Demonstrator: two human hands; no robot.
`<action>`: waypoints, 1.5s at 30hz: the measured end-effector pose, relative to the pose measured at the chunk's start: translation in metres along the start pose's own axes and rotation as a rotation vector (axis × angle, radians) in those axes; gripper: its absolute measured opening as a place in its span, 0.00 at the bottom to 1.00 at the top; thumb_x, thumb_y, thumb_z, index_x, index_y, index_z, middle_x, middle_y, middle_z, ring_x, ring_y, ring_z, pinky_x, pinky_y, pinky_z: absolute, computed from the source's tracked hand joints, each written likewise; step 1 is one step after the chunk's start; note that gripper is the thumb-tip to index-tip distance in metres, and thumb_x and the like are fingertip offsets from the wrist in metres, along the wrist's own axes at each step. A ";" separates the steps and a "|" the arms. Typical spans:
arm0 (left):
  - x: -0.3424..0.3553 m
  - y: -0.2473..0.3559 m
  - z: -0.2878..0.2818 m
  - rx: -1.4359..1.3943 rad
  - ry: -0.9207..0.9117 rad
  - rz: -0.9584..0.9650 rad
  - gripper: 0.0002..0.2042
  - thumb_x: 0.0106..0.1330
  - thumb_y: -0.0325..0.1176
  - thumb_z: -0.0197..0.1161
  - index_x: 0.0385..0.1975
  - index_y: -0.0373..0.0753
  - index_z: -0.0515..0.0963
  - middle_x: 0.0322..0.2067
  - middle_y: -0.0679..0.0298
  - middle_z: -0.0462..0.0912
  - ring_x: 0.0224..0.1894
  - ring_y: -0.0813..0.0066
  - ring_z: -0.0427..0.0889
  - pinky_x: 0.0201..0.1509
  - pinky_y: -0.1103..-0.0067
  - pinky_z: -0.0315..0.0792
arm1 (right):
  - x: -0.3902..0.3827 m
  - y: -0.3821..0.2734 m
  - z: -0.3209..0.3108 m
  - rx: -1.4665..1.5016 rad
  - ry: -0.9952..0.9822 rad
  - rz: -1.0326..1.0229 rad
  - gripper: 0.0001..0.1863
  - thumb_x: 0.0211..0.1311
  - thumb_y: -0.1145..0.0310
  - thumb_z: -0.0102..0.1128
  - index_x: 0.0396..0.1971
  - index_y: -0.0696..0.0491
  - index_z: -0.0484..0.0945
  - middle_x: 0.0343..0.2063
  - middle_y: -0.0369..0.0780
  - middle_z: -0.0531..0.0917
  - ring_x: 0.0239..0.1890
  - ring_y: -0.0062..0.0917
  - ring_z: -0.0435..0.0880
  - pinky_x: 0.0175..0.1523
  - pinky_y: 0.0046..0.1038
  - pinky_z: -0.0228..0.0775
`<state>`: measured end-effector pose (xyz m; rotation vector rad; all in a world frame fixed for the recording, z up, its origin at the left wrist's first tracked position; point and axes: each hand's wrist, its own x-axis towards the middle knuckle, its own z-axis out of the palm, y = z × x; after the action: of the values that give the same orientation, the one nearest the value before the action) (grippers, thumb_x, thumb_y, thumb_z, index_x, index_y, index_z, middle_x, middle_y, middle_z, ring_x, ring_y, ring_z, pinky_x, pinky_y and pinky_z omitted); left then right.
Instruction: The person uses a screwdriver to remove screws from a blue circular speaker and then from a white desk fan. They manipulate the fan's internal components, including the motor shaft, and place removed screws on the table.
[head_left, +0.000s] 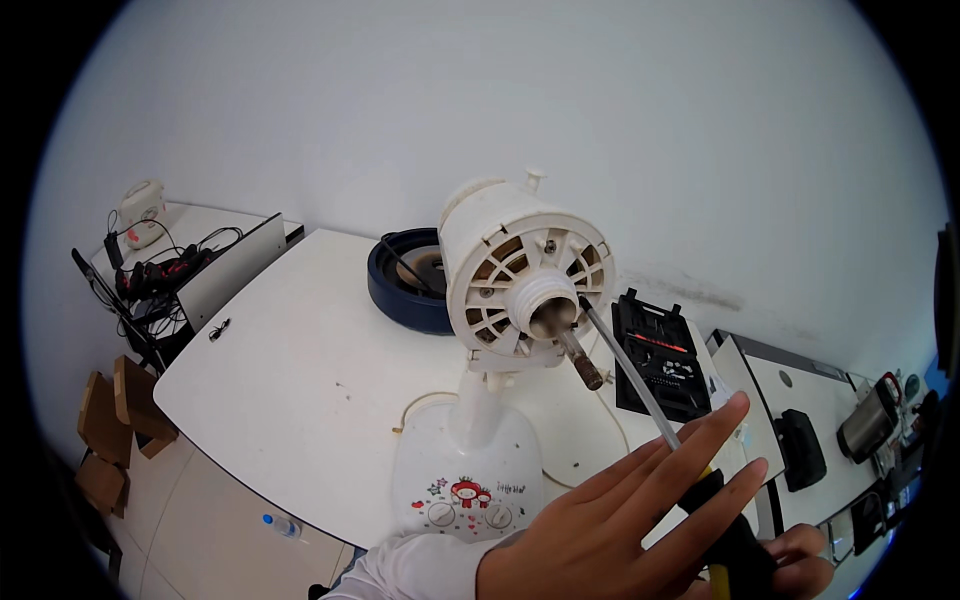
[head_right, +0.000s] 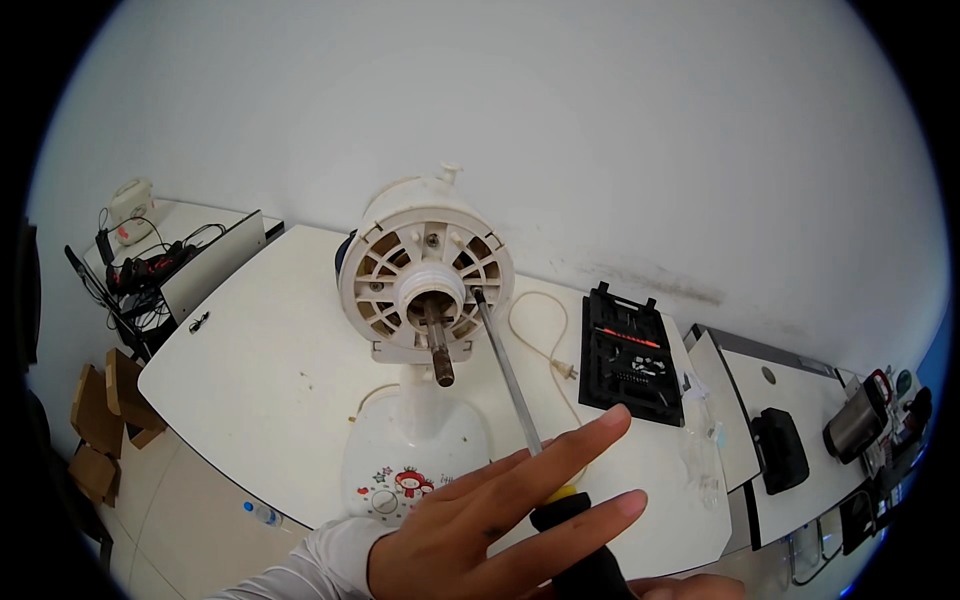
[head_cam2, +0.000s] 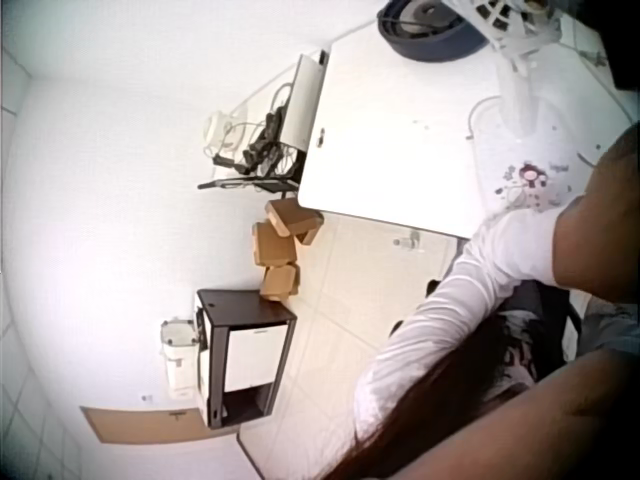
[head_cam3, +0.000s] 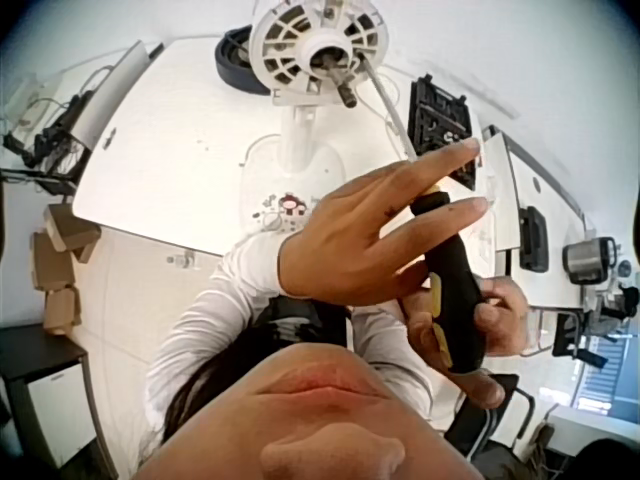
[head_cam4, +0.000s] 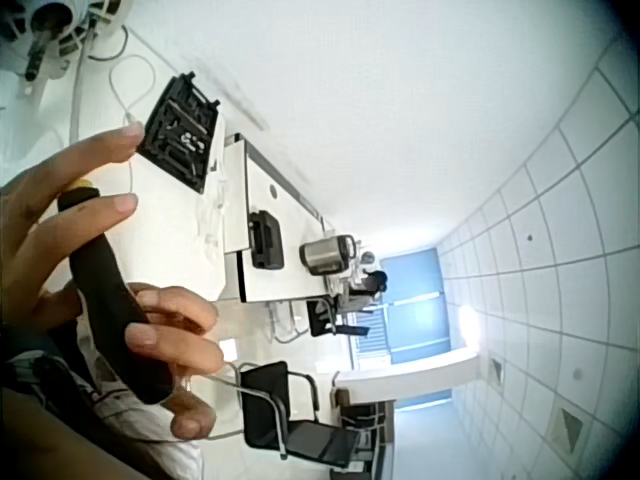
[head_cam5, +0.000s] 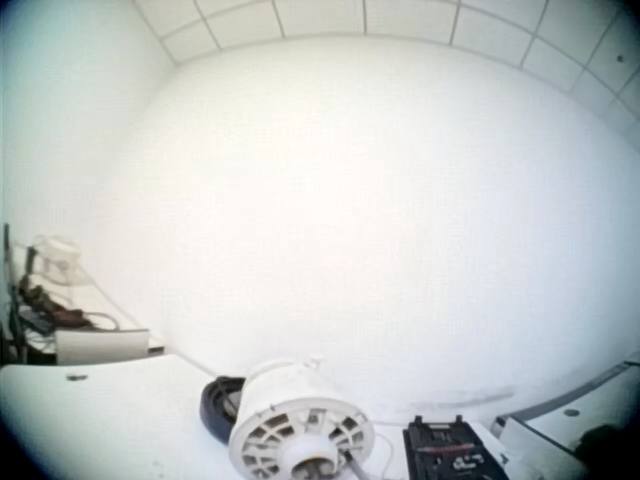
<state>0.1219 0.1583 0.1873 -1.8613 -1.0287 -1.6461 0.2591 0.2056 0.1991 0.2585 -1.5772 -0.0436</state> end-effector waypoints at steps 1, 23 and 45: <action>0.000 0.001 -0.003 0.033 0.002 -0.006 0.32 0.46 0.24 0.69 0.56 0.43 0.68 0.62 0.47 0.61 0.48 0.56 0.78 0.43 0.72 0.76 | -0.004 -0.001 -0.007 0.012 -0.038 0.044 0.31 0.59 0.69 0.59 0.60 0.36 0.58 0.46 0.46 0.68 0.36 0.36 0.72 0.31 0.27 0.69; 0.005 0.006 -0.023 -0.647 -0.113 -0.305 0.17 0.62 0.24 0.56 0.52 0.38 0.71 0.35 0.57 0.79 0.33 0.62 0.78 0.38 0.75 0.71 | -0.020 0.012 -0.023 0.035 -0.109 -0.080 0.24 0.49 0.71 0.68 0.43 0.40 0.65 0.49 0.44 0.68 0.41 0.44 0.79 0.45 0.30 0.79; 0.019 0.008 -0.037 -0.842 -0.400 -0.647 0.18 0.69 0.28 0.47 0.59 0.36 0.64 0.45 0.56 0.77 0.49 0.65 0.77 0.55 0.71 0.68 | -0.004 0.021 -0.051 0.185 -0.403 -0.063 0.41 0.40 0.62 0.77 0.57 0.45 0.63 0.44 0.49 0.75 0.36 0.39 0.81 0.36 0.26 0.77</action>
<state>0.1043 0.1303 0.2135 -2.6623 -1.3199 -2.4016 0.3070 0.2339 0.2002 0.4665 -1.9765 0.0028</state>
